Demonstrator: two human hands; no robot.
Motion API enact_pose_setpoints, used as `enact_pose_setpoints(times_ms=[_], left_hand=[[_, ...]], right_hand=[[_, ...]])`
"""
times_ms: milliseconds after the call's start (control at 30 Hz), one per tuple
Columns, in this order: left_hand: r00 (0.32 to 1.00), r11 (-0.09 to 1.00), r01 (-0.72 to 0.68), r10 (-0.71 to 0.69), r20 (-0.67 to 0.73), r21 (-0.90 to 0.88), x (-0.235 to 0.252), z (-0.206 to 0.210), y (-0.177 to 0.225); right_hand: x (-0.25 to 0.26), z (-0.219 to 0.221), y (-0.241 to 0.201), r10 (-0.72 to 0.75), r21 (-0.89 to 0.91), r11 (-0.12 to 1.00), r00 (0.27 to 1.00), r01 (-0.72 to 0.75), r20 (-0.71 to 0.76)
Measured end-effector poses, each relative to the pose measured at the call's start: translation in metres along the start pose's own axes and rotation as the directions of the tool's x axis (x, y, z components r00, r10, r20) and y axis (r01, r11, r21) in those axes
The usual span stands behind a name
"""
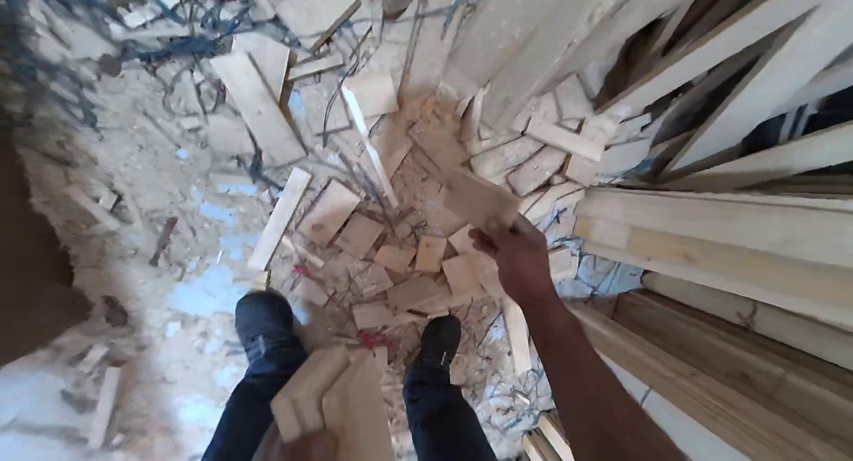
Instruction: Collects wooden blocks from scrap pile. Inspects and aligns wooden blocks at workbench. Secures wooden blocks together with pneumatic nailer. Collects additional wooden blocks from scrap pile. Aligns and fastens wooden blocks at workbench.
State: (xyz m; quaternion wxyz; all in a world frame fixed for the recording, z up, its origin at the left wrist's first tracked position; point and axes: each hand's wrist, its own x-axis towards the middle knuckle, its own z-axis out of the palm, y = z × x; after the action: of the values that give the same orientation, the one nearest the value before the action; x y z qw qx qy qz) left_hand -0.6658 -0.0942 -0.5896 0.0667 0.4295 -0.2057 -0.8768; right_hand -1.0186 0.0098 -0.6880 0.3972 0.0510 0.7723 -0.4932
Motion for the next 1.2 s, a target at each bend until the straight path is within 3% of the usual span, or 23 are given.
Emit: enact_pose_setpoints(times_ms=[67,200,367,400,467,533,700,933,1200], left_hand=[[0.996,1.0,0.006,-0.008,-0.085,-0.02,0.004,0.008,0.003],[0.998,0.995,-0.034,0.038,0.044,-0.09,0.006,0.008,0.006],[0.953,0.974,-0.195,0.159,0.257,0.118,0.004,0.003,0.009],[0.949,0.961,-0.216,0.165,0.271,0.174,0.003,0.001,0.009],[0.949,0.94,-0.225,0.151,0.277,0.258,0.0,0.0,0.007],[0.953,0.913,-0.232,0.144,0.266,0.336,-0.004,-0.001,0.004],[0.939,0.853,-0.289,0.163,0.303,0.435,-0.008,-0.005,0.002],[0.93,0.812,-0.326,0.184,0.317,0.485,-0.011,0.0,0.005],[0.942,0.802,-0.303,0.172,0.286,0.515,-0.013,-0.003,0.006]], right_hand=[[-0.087,0.005,0.001,-0.052,0.05,0.998,0.982,0.043,0.184],[-0.209,0.023,0.013,-0.219,0.013,0.971,0.875,0.237,0.431],[-0.239,0.034,0.019,-0.147,0.021,0.983,0.705,0.184,0.694],[-0.241,0.037,0.018,-0.129,0.0,0.985,0.731,0.174,0.671],[-0.247,0.045,0.016,-0.079,-0.107,0.982,0.853,0.156,0.516],[-0.247,0.05,0.014,-0.048,-0.112,0.988,0.892,0.109,0.449],[-0.245,0.048,0.013,0.011,-0.154,0.985,0.86,0.079,0.51],[-0.251,0.046,0.013,0.041,-0.146,0.989,0.873,0.035,0.486],[-0.251,0.053,0.013,0.008,-0.169,0.982,0.877,0.083,0.48]])
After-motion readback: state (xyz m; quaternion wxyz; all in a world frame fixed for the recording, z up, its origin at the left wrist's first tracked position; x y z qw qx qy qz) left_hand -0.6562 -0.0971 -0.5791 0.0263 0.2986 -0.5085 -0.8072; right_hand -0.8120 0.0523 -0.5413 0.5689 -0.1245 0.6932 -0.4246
